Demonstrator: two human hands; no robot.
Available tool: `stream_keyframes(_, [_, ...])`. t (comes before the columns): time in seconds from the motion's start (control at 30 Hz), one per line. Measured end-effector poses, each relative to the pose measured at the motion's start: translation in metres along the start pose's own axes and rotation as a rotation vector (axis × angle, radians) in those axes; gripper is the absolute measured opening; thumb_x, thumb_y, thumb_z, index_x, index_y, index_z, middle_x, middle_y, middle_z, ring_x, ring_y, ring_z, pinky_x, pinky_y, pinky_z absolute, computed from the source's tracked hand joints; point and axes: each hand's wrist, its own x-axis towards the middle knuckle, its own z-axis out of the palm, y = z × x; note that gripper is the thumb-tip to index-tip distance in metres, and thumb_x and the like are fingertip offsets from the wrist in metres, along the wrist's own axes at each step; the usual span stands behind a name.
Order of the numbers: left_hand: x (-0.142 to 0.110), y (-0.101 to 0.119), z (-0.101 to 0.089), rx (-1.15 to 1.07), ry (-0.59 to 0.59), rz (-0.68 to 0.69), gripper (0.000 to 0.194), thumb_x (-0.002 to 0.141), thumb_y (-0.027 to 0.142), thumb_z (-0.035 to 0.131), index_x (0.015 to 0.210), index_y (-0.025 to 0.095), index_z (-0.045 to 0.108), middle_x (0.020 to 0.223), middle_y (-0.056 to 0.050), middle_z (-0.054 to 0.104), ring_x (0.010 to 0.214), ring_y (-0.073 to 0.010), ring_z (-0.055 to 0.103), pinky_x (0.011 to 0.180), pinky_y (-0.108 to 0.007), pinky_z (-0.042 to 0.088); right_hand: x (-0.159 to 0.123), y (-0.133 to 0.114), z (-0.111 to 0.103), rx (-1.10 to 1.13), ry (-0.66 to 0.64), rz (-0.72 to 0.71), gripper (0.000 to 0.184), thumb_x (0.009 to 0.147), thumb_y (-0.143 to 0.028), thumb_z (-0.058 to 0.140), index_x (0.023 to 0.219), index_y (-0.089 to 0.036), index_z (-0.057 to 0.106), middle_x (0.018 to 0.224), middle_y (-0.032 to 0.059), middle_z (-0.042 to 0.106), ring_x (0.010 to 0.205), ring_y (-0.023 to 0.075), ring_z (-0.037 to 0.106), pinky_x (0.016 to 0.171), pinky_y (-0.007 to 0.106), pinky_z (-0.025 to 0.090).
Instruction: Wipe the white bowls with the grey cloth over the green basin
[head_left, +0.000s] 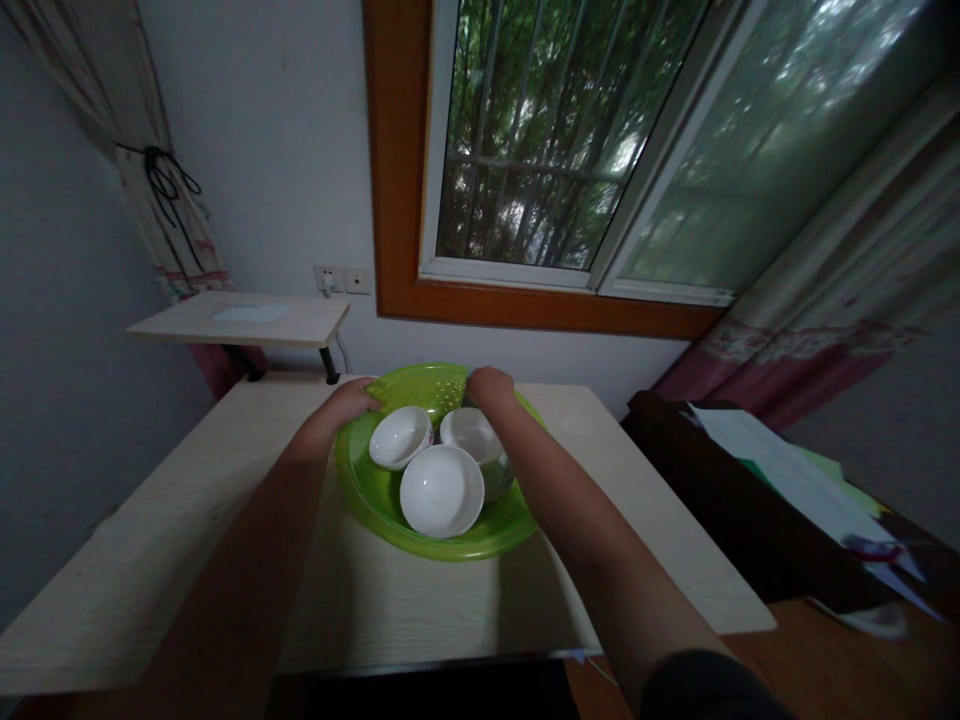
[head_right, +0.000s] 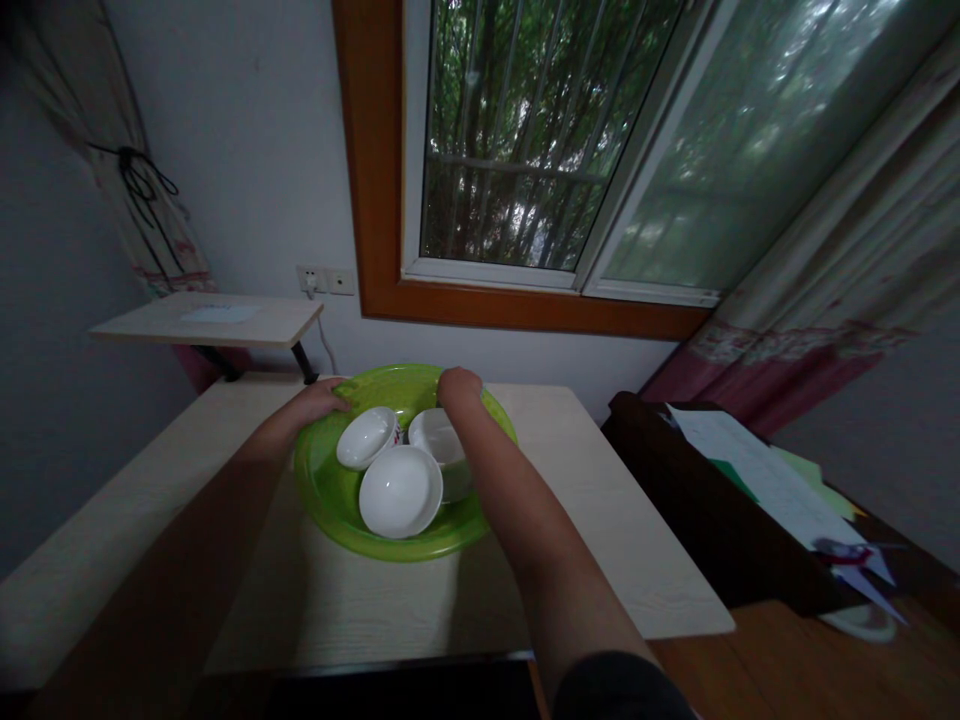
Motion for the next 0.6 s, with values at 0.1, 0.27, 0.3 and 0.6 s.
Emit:
stream_keyframes(0.1, [-0.001, -0.001, 0.000, -0.026, -0.009, 0.011, 0.055, 0.057, 0.019, 0.072, 0.112, 0.017, 0.076, 0.093, -0.008, 0.081, 0.070, -0.0254, 0.073, 0.062, -0.033, 0.055, -0.002, 0.006, -0.003, -0.021, 0.016, 0.008, 0.046, 0.094, -0.041, 0.072, 0.129, -0.011, 0.076, 0.127, 0.0296, 0.073, 0.122, 0.0349, 0.072, 0.100, 0.040, 0.056])
stream_keyframes(0.27, [0.001, -0.002, 0.001, -0.058, -0.014, 0.006, 0.055, 0.057, 0.017, 0.074, 0.111, 0.017, 0.076, 0.094, -0.009, 0.081, 0.070, -0.0260, 0.072, 0.063, -0.034, 0.055, -0.001, -0.001, 0.008, -0.004, 0.022, -0.152, 0.041, 0.102, -0.039, 0.060, 0.129, -0.014, 0.077, 0.128, 0.0236, 0.074, 0.125, 0.0321, 0.070, 0.105, 0.036, 0.053])
stream_keyframes(0.3, [0.000, -0.001, 0.001, -0.062, -0.014, -0.005, 0.055, 0.057, 0.017, 0.073, 0.112, 0.016, 0.076, 0.093, -0.009, 0.081, 0.069, -0.0261, 0.072, 0.063, -0.035, 0.055, -0.001, -0.004, 0.010, 0.005, 0.020, -0.203, 0.040, 0.105, -0.039, 0.055, 0.129, -0.015, 0.077, 0.131, 0.0212, 0.074, 0.127, 0.0301, 0.069, 0.106, 0.034, 0.051])
stream_keyframes(0.6, [-0.003, 0.004, 0.002, -0.058, -0.001, -0.019, 0.057, 0.056, 0.017, 0.072, 0.113, 0.016, 0.077, 0.093, -0.010, 0.081, 0.071, -0.0275, 0.072, 0.063, -0.035, 0.055, 0.006, -0.019, 0.021, 0.048, 0.011, -0.364, 0.050, 0.112, -0.045, 0.038, 0.129, -0.017, 0.075, 0.139, 0.0158, 0.071, 0.131, 0.0241, 0.066, 0.111, 0.030, 0.047])
